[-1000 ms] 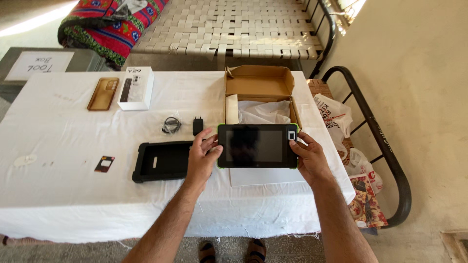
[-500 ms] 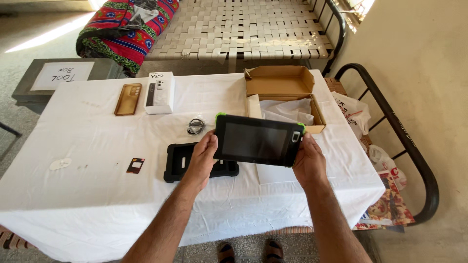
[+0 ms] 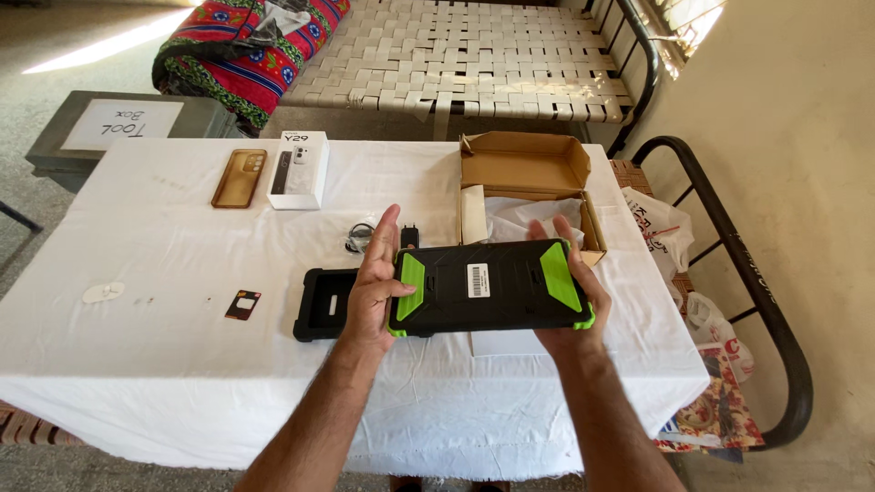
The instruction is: The person unboxes a rugged tablet, removes the protective packaging, and places the tablet into its protective case. They insert a SIM card and microSD card into the back of the device, then connect the charging cable and plug it into a wall outlet to power on the device.
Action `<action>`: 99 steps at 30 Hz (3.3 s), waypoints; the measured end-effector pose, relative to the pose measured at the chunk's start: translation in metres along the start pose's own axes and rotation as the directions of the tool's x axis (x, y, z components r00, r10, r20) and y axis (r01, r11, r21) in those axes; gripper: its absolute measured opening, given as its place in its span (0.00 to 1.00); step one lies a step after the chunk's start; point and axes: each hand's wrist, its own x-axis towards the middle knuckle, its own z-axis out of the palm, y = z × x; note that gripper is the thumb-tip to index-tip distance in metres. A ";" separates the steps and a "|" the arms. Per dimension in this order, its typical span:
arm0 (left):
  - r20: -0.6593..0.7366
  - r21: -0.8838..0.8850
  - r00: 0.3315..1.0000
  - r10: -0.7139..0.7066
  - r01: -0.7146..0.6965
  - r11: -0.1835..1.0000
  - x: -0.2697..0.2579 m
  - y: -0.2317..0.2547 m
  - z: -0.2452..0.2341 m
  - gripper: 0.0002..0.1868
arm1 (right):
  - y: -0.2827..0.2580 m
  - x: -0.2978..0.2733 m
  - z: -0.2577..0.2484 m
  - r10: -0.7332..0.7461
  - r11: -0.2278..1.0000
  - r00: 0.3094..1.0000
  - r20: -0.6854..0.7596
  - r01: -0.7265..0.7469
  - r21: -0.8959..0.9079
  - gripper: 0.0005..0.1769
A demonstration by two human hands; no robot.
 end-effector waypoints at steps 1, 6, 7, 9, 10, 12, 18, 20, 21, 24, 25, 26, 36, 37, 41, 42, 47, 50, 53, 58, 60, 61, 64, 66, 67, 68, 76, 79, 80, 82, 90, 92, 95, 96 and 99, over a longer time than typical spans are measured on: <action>-0.012 0.015 1.000 0.018 -0.018 1.000 0.002 0.001 0.003 0.58 | -0.007 0.000 0.001 0.042 0.998 0.998 0.053 -0.039 -0.046 0.39; -0.089 0.039 0.995 0.038 -0.034 0.999 0.005 0.005 0.019 0.55 | -0.031 0.010 -0.010 0.249 0.937 0.963 0.105 -0.211 -0.279 0.37; -0.088 0.038 0.996 0.018 -0.015 0.999 0.003 0.007 0.022 0.53 | -0.033 0.012 -0.016 0.272 0.906 0.960 0.070 -0.231 -0.355 0.36; -0.084 0.035 0.996 -0.015 0.018 0.999 0.004 0.008 0.029 0.49 | -0.032 0.018 -0.028 0.290 0.866 0.956 0.040 -0.245 -0.437 0.32; -0.128 0.191 0.989 -0.072 0.096 0.977 0.006 0.009 0.032 0.44 | -0.030 0.023 -0.035 0.288 0.863 0.957 0.047 -0.238 -0.446 0.30; -0.248 0.469 0.954 -0.168 0.269 0.841 0.008 0.010 0.034 0.35 | -0.023 0.030 -0.049 0.264 0.869 0.961 0.076 -0.203 -0.450 0.27; -0.016 0.608 0.998 -0.066 0.063 0.791 0.000 0.007 0.037 0.20 | -0.010 0.041 -0.074 0.091 0.858 0.964 0.251 0.052 -0.511 0.26; -0.016 0.612 0.998 -0.053 0.052 0.789 -0.007 0.003 0.035 0.19 | -0.005 0.041 -0.075 0.102 0.862 0.969 0.224 0.026 -0.506 0.26; -0.012 0.618 0.999 -0.041 0.039 0.786 -0.007 0.002 0.033 0.18 | -0.003 0.042 -0.073 0.081 0.851 0.976 0.201 0.038 -0.523 0.26; -0.152 0.534 0.987 0.052 0.038 0.845 -0.009 -0.008 0.035 0.19 | 0.008 0.042 -0.061 0.002 0.837 0.997 0.081 0.043 -0.546 0.28; -0.244 0.391 0.965 0.095 0.008 0.921 -0.011 -0.014 0.037 0.19 | 0.015 0.040 -0.055 -0.033 0.846 0.999 0.007 0.032 -0.532 0.29; -0.338 0.240 0.933 0.121 -0.039 0.970 -0.012 -0.022 0.042 0.20 | 0.022 0.037 -0.049 -0.066 0.856 0.996 -0.067 0.021 -0.517 0.29; -0.400 -0.010 0.914 -0.069 0.071 0.997 -0.007 -0.047 0.040 0.31 | 0.005 0.037 -0.023 0.303 0.851 0.948 0.092 -0.226 -0.475 0.39; -0.388 0.058 0.914 -0.120 0.155 0.986 -0.009 -0.041 0.035 0.30 | -0.006 0.038 -0.026 0.320 0.820 0.936 0.148 -0.195 -0.539 0.38; -0.350 0.229 0.926 -0.144 0.234 0.945 -0.002 -0.025 0.023 0.25 | -0.027 0.053 -0.033 0.331 0.690 0.924 0.193 -0.098 -0.717 0.27; -0.342 0.248 0.934 -0.105 0.197 0.948 -0.002 -0.024 0.023 0.24 | -0.029 0.054 -0.034 0.323 0.684 0.924 0.205 -0.078 -0.726 0.25; -0.411 0.122 0.911 -0.038 0.097 0.988 -0.009 -0.031 0.032 0.20 | -0.028 0.061 -0.042 0.260 0.650 0.946 0.191 -0.025 -0.760 0.19; -0.527 0.021 0.850 -0.021 0.037 0.999 -0.015 -0.038 0.038 0.19 | -0.031 0.057 -0.051 0.217 0.883 0.958 0.188 -0.111 -0.455 0.20; -0.597 -0.012 0.802 0.000 -0.009 1.000 -0.022 -0.040 0.037 0.18 | -0.032 0.054 -0.054 0.237 0.930 0.938 0.253 -0.143 -0.340 0.27; -0.553 0.021 0.827 0.101 -0.108 0.994 -0.044 -0.043 0.031 0.18 | -0.019 0.052 -0.040 0.232 0.931 0.930 0.284 -0.127 -0.343 0.27; -0.522 0.051 0.844 0.124 -0.114 0.992 -0.054 -0.039 0.025 0.18 | -0.006 0.049 -0.030 0.215 0.930 0.939 0.267 -0.114 -0.350 0.24; -0.522 0.067 0.848 0.090 -0.064 0.996 -0.059 -0.034 0.020 0.19 | 0.001 0.048 -0.027 0.209 0.923 0.945 0.250 -0.107 -0.368 0.23; -0.529 0.121 0.848 -0.019 0.097 0.988 -0.064 -0.014 -0.001 0.20 | 0.019 0.046 -0.021 0.213 0.921 0.947 0.240 -0.112 -0.372 0.20; -0.554 0.169 0.826 -0.103 0.233 0.958 -0.064 0.001 -0.015 0.20 | 0.032 0.045 -0.021 0.214 0.922 0.950 0.229 -0.119 -0.368 0.19; -0.497 0.343 0.866 -0.053 0.252 0.905 -0.063 0.005 -0.019 0.21 | 0.036 0.043 -0.024 0.206 0.920 0.956 0.209 -0.116 -0.375 0.19; -0.428 0.506 0.904 -0.013 0.251 0.825 -0.060 0.006 -0.021 0.21 | 0.039 0.043 -0.029 0.198 0.917 0.962 0.189 -0.114 -0.382 0.19; -0.086 0.897 0.996 -0.005 0.080 0.434 -0.020 -0.027 0.010 0.43 | 0.009 0.030 -0.108 0.066 0.838 0.997 0.044 -0.031 -0.545 0.19; 0.171 0.951 0.979 0.110 -0.193 0.242 0.004 -0.040 0.032 0.34 | -0.005 0.026 -0.124 0.016 0.814 0.999 0.050 0.016 -0.580 0.18; 0.212 0.962 0.971 0.112 -0.227 0.150 0.009 -0.044 0.040 0.31 | -0.009 0.025 -0.127 0.001 0.806 0.999 0.046 0.026 -0.591 0.17; 0.316 0.948 0.943 0.108 -0.319 0.004 0.020 -0.056 0.057 0.28 | -0.013 0.027 -0.134 0.006 0.759 1.000 0.026 0.013 -0.651 0.18; 0.378 0.924 0.926 0.024 -0.375 -0.073 0.029 -0.112 0.108 0.20 | -0.017 0.018 -0.144 -0.041 0.689 0.994 0.102 0.102 -0.718 0.19; 0.397 0.917 0.916 0.065 -0.393 -0.065 0.027 -0.120 0.107 0.19 | -0.017 0.012 -0.144 -0.088 0.658 0.991 0.102 0.135 -0.741 0.20; 0.423 0.906 0.898 0.118 -0.420 -0.051 0.024 -0.127 0.105 0.19 | -0.018 0.008 -0.144 -0.107 0.551 0.985 0.138 0.174 -0.816 0.17; 0.432 0.902 0.892 0.136 -0.430 -0.047 0.023 -0.129 0.106 0.19 | -0.019 0.006 -0.145 -0.104 0.558 0.986 0.130 0.166 -0.813 0.17; 0.408 0.913 0.901 0.145 -0.408 -0.033 0.023 -0.133 0.109 0.18 | -0.019 0.009 -0.145 -0.097 0.569 0.988 0.119 0.153 -0.808 0.16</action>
